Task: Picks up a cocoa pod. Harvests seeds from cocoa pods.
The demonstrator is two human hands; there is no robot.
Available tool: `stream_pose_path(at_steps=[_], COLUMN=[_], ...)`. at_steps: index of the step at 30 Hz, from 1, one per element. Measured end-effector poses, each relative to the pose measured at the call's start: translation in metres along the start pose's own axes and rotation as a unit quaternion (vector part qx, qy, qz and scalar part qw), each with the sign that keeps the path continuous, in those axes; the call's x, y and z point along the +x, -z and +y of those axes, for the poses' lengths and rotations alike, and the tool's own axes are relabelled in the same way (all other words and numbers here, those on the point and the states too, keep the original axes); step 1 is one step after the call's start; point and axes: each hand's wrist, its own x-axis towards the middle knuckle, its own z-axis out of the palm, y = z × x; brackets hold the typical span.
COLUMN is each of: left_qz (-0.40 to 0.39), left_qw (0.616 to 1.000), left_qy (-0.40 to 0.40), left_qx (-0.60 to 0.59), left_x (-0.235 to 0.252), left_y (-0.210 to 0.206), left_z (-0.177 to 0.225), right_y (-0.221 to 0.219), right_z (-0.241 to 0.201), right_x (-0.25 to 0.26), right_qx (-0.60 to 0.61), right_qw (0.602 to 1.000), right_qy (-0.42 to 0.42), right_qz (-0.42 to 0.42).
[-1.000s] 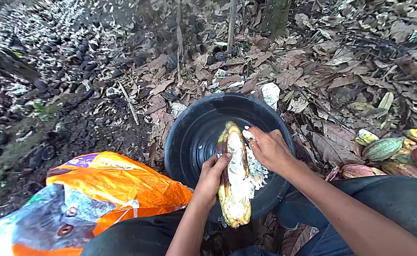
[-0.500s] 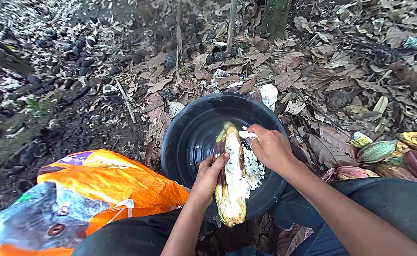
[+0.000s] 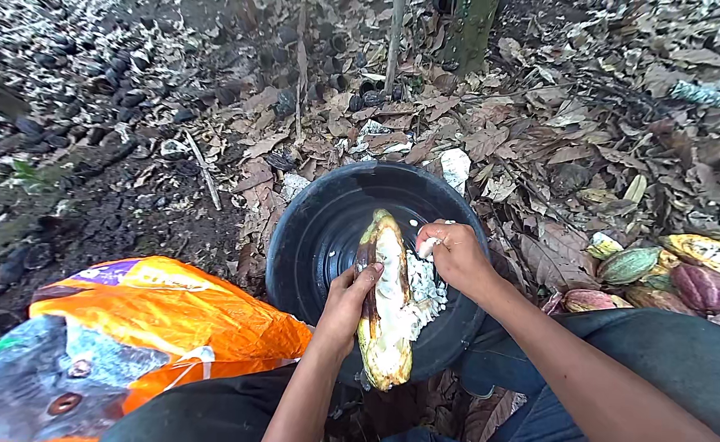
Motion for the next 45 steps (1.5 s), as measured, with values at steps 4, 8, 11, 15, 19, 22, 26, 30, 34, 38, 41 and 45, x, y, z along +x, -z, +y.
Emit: stream_pose_path(at_steps=[4, 8, 11, 15, 19, 22, 26, 30, 34, 38, 41, 45], left_qz=[0.002, 0.001, 0.001, -0.002, -0.006, -0.012, -0.033, -0.028, -0.037, -0.027, -0.026, -0.048], left_qw=[1.000, 1.000, 1.000, 1.000, 1.000, 1.000, 0.999, 0.999, 0.999, 0.999, 0.999, 0.999], left_qy=[-0.002, -0.002, -0.004, -0.005, -0.004, -0.012, -0.033, -0.033, -0.037, -0.032, -0.032, -0.026], left_qx=[-0.002, -0.001, 0.007, 0.002, 0.001, 0.011, 0.017, 0.014, 0.013, -0.003, -0.003, 0.001], left_x=[0.000, 0.000, 0.000, 0.000, 0.000, -0.001, -0.003, -0.003, -0.003, -0.004, -0.004, -0.005], left_y=[0.001, 0.002, 0.001, 0.002, 0.001, -0.001, -0.002, -0.001, -0.002, 0.000, 0.000, -0.005], left_z=[0.001, 0.001, 0.001, 0.001, 0.000, -0.001, -0.002, 0.000, -0.001, 0.001, 0.000, -0.005], right_y=[0.003, 0.003, 0.002, 0.005, 0.003, 0.000, -0.010, -0.013, -0.015, -0.021, -0.028, -0.030], right_z=[-0.007, -0.016, -0.016, -0.018, -0.021, -0.022, -0.022, -0.015, -0.019, -0.012, -0.014, -0.011], right_x=[-0.001, -0.003, -0.003, -0.001, -0.002, -0.001, -0.001, 0.000, -0.003, -0.010, -0.014, -0.009], right_qx=[-0.045, -0.103, -0.104, -0.104, -0.125, -0.107, -0.042, 0.022, 0.032, 0.103, 0.133, 0.122], right_qw=[0.998, 0.994, 0.994, 0.989, 0.983, 0.978, 0.974, 0.982, 0.969, 0.951, 0.951, 0.964], right_qy=[-0.035, -0.034, -0.044, -0.075, -0.089, -0.118, -0.136, -0.117, -0.164, -0.150, -0.170, -0.194], right_qz=[0.003, -0.004, -0.008, -0.073, -0.104, -0.134, -0.174, -0.146, -0.179, -0.249, -0.221, -0.136])
